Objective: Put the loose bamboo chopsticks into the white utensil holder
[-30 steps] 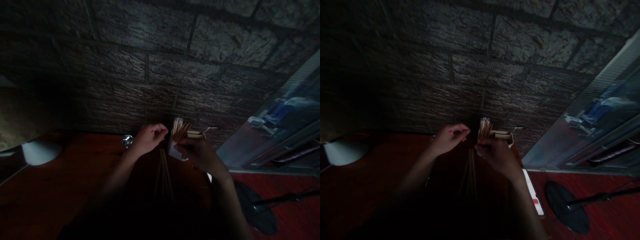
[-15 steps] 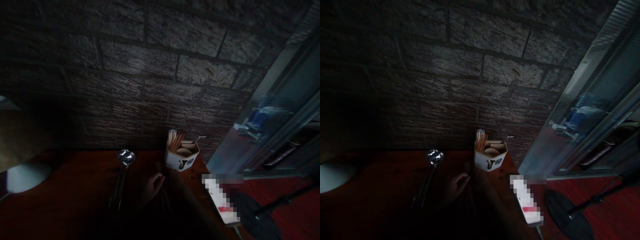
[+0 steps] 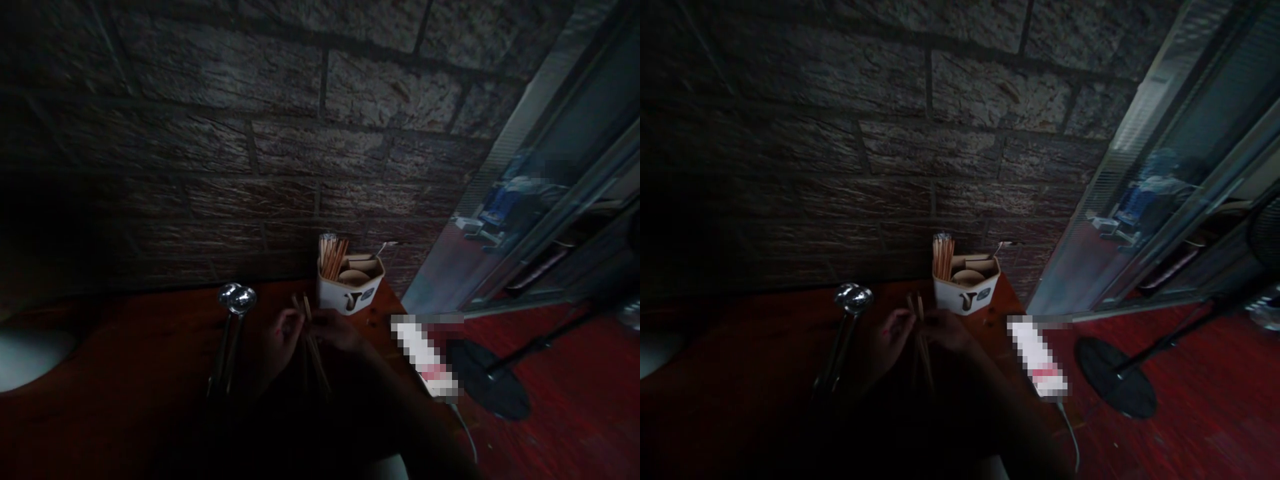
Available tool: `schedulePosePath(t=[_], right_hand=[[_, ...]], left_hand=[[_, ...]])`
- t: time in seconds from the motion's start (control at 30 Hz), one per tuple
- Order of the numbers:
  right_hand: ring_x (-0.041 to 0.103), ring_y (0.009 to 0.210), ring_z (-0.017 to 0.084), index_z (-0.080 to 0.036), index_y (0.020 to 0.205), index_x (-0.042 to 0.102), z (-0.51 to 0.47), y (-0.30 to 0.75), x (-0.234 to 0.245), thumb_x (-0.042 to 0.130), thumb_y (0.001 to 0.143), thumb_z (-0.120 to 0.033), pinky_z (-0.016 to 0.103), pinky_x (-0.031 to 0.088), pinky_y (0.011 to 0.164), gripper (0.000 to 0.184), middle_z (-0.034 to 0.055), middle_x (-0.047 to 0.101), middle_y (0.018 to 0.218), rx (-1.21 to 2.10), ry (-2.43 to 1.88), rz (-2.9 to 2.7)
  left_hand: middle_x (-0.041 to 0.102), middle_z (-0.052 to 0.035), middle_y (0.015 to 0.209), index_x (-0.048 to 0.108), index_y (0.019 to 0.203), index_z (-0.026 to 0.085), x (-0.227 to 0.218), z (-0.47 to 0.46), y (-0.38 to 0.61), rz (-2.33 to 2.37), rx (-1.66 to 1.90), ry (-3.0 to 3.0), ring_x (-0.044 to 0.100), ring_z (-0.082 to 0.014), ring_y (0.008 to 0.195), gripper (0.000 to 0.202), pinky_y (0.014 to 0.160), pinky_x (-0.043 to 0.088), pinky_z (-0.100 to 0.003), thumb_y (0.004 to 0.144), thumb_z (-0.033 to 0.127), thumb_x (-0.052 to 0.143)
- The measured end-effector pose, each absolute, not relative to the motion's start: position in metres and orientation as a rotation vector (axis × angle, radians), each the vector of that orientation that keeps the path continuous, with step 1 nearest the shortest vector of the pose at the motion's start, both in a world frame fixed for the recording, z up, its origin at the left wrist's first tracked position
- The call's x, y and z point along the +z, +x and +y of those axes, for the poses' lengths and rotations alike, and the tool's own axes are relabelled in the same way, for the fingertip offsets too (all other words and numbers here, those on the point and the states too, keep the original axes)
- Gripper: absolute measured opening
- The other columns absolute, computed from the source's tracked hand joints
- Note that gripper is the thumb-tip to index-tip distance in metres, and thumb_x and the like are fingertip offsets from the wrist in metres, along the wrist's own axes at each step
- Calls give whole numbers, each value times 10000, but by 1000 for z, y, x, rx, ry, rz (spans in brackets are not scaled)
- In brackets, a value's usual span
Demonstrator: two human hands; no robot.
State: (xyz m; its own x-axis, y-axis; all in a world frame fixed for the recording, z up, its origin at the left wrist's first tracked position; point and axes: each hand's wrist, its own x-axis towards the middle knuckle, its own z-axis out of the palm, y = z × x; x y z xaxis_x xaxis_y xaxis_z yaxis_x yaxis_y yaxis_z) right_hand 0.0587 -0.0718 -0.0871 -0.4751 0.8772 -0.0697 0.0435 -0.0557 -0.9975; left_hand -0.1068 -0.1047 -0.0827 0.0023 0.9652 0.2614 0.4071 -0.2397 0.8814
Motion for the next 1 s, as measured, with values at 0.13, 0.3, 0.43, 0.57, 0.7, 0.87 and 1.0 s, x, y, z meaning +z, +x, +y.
schedulePosePath(t=[0.13,0.3,0.43,0.57,0.7,0.87,1.0], right_hand=[[440,519,53,-151,873,672,-75,58,-78,784,638,-461,192,329,493,404,-53,541,633,1657,-1033,-1457],[469,532,60,-167,918,693,-73,59,-79,792,635,-449,203,354,522,412,-42,603,668,1670,-1015,-1441],[519,572,75,-209,982,707,-72,61,-79,778,672,-421,216,394,558,382,-33,633,732,1669,-988,-1438],[528,574,78,-218,992,718,-72,63,-76,741,729,-397,215,393,547,318,-24,645,728,1730,-910,-1372],[523,571,75,-205,930,725,-70,63,-77,776,694,-356,204,378,529,285,-31,630,682,1683,-934,-1318],[477,506,59,-189,845,706,-70,61,-77,802,654,-351,203,349,496,269,-53,586,610,1599,-996,-1276],[468,492,54,-186,827,695,-72,58,-76,810,640,-340,203,345,485,268,-57,580,610,1612,-985,-1255]], left_hand=[[734,-46,892,541,1150,206,-83,-104,-107,1277,1266,1496,702,-189,811,356,694,543,-273,874,430,562],[735,-50,814,665,999,163,-83,-95,-110,1242,1160,1323,685,-193,714,337,622,530,-273,799,432,630],[743,-60,869,706,843,170,-81,-91,-111,1246,1295,1280,689,-218,838,243,733,539,-292,742,387,664],[734,-51,870,693,901,178,-86,-91,-111,1134,1307,1136,693,-218,821,267,703,554,-301,751,398,676],[726,-35,885,674,924,199,-90,-91,-111,1109,1296,1070,693,-205,801,261,659,555,-281,742,384,695],[715,-15,825,677,884,199,-91,-90,-112,1136,1267,1136,681,-186,776,217,657,534,-257,736,358,695],[715,-20,824,683,891,189,-92,-90,-113,1146,1257,1202,674,-180,785,223,689,519,-253,733,345,703]])
